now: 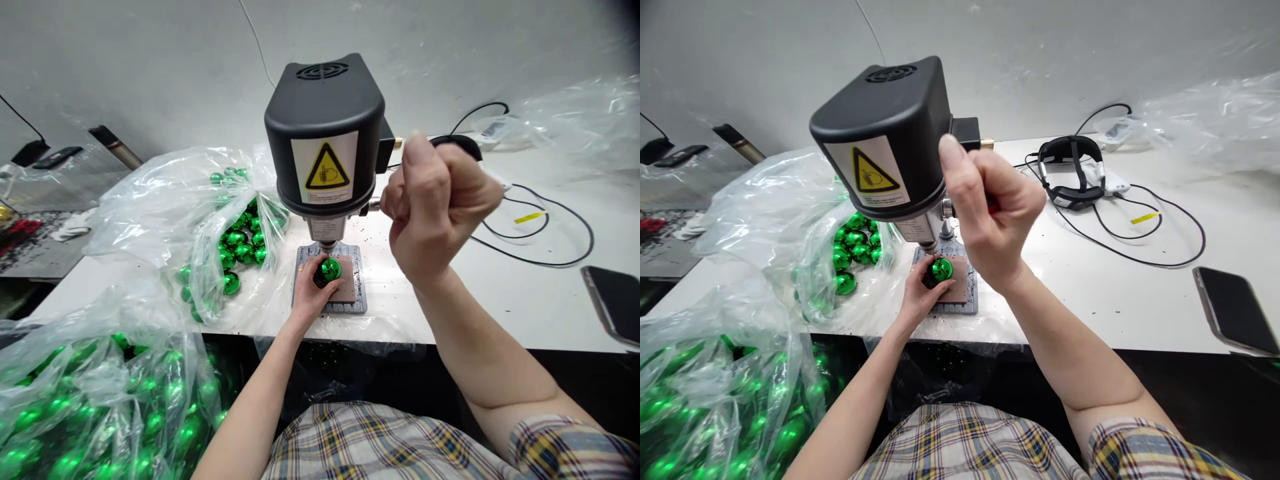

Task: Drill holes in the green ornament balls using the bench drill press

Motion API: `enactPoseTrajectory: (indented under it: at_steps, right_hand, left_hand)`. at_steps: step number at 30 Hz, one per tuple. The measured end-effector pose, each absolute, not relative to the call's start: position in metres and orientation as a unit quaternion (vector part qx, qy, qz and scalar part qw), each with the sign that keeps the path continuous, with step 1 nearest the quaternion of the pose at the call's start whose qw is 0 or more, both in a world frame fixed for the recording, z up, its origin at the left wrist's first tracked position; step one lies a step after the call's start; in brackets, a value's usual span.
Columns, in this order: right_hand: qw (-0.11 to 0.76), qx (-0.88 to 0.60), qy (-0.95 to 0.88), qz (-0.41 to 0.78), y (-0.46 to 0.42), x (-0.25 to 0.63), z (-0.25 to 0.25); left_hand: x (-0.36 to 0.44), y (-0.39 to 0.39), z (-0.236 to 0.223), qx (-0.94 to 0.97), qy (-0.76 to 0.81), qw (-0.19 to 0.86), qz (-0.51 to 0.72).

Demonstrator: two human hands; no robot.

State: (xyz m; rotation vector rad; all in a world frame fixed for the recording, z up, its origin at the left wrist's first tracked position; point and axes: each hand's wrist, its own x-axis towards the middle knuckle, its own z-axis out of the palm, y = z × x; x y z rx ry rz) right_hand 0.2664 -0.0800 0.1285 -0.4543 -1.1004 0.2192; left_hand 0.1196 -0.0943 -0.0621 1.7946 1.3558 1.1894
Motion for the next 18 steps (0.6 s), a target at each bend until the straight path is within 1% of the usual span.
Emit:
enactPoseTrajectory:
  at_steps: [3,6,10,15,18]
  right_hand:
    - [0.806,-0.234,-0.538,0.084,-0.091,0.266,0.116]
    - [0.796,-0.234,-0.553,0.079,-0.097,0.268,0.105]
    - [0.808,-0.172,-0.562,0.04,-0.093,0.27,0.092]
    - [0.782,-0.069,-0.619,-0.001,-0.084,0.275,0.079]
    - [0.772,-0.042,-0.634,-0.015,-0.08,0.278,0.075]
  left_hand:
    - [0.12,-0.097,-0.06,0.668,0.52,0.289,0.448]
    - [0.122,-0.1,-0.058,0.643,0.529,0.305,0.463]
    - [0.124,-0.103,-0.056,0.628,0.514,0.33,0.482]
    - [0.124,-0.102,-0.055,0.618,0.527,0.337,0.476]
    - [0.124,-0.103,-0.055,0.614,0.53,0.339,0.477]
